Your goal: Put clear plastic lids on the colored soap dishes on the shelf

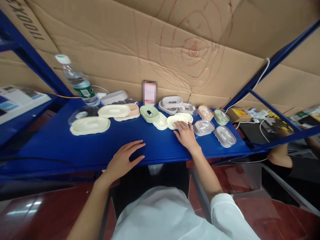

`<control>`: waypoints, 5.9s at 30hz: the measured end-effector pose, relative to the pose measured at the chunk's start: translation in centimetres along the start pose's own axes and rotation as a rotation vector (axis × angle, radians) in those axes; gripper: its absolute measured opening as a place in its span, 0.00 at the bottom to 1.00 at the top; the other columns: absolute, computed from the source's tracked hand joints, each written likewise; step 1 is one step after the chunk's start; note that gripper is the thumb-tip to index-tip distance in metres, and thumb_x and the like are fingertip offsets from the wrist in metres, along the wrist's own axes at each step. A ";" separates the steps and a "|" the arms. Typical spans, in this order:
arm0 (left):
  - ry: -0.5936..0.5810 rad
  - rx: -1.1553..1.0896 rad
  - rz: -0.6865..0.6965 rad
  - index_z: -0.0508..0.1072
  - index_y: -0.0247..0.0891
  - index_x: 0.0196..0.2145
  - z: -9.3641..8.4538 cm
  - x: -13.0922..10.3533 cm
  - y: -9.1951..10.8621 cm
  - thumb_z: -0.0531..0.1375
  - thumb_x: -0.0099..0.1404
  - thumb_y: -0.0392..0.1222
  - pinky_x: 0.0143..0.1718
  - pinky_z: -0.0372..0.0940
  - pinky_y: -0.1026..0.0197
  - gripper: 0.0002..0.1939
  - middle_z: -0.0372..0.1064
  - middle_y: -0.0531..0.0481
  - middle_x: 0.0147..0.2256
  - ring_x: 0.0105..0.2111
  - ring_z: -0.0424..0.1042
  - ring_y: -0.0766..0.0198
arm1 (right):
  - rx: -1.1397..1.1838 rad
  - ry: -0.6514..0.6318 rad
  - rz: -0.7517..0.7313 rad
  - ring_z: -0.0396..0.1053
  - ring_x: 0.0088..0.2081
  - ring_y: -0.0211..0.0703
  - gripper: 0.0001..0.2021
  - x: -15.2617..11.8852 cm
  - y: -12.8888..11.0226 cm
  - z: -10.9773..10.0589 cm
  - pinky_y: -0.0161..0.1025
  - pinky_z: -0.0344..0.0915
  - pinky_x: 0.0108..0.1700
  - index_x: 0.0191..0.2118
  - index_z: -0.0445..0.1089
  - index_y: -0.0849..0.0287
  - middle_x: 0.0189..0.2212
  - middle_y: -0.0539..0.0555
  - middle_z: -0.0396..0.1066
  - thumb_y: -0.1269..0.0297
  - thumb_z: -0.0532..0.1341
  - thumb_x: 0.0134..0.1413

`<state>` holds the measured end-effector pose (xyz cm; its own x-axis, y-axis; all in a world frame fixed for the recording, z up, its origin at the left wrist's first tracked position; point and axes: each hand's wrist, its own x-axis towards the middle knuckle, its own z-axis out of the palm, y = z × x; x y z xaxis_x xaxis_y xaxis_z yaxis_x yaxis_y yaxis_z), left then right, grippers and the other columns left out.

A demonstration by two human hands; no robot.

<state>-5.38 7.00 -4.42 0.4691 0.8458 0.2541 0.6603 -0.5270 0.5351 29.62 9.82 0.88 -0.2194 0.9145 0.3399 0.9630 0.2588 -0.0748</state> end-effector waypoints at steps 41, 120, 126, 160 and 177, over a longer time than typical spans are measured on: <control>0.132 -0.197 -0.045 0.76 0.50 0.62 0.2 -0.2 0.4 0.62 0.72 0.66 0.69 0.67 0.41 0.28 0.51 0.45 0.76 0.69 0.66 0.44 | 0.581 -0.065 -0.422 0.59 0.75 0.58 0.28 -4.0 -7.0 2.2 0.63 0.61 0.75 0.72 0.66 0.49 0.66 0.61 0.70 0.55 0.66 0.71; 0.059 -0.400 -0.165 0.52 0.49 0.78 -1.2 -0.1 0.7 0.71 0.61 0.69 0.73 0.60 0.44 0.57 0.59 0.43 0.74 0.72 0.63 0.44 | 0.607 0.113 -0.249 0.63 0.73 0.55 0.22 -5.1 -7.8 -0.3 0.60 0.64 0.73 0.69 0.68 0.51 0.67 0.61 0.70 0.58 0.60 0.76; 0.081 -0.362 -0.093 0.64 0.48 0.72 -1.5 -0.1 0.5 0.70 0.63 0.69 0.73 0.59 0.44 0.47 0.63 0.43 0.71 0.70 0.65 0.45 | 0.618 -0.014 -0.399 0.51 0.78 0.55 0.24 -4.4 -8.0 1.7 0.62 0.61 0.75 0.73 0.63 0.48 0.73 0.60 0.62 0.61 0.58 0.77; -0.122 -0.567 -0.046 0.70 0.47 0.59 -3.2 1.3 -1.6 0.74 0.61 0.60 0.63 0.71 0.38 0.34 0.71 0.42 0.61 0.60 0.75 0.46 | 0.548 0.018 -0.202 0.62 0.72 0.58 0.29 -5.6 -9.2 2.7 0.58 0.66 0.71 0.72 0.67 0.44 0.69 0.62 0.63 0.49 0.67 0.69; -0.061 -0.635 -0.107 0.72 0.46 0.56 -2.8 0.6 -0.6 0.74 0.62 0.58 0.68 0.66 0.37 0.30 0.61 0.39 0.72 0.65 0.71 0.45 | 0.477 -0.046 -0.153 0.52 0.78 0.64 0.35 -6.0 -9.5 2.8 0.62 0.63 0.72 0.76 0.60 0.44 0.80 0.61 0.44 0.56 0.69 0.68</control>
<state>-7.14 8.04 -2.38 0.4646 0.8748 0.1370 0.2381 -0.2724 0.9322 21.35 2.76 -3.03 -0.3694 0.8651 0.3393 0.7428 0.4943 -0.4515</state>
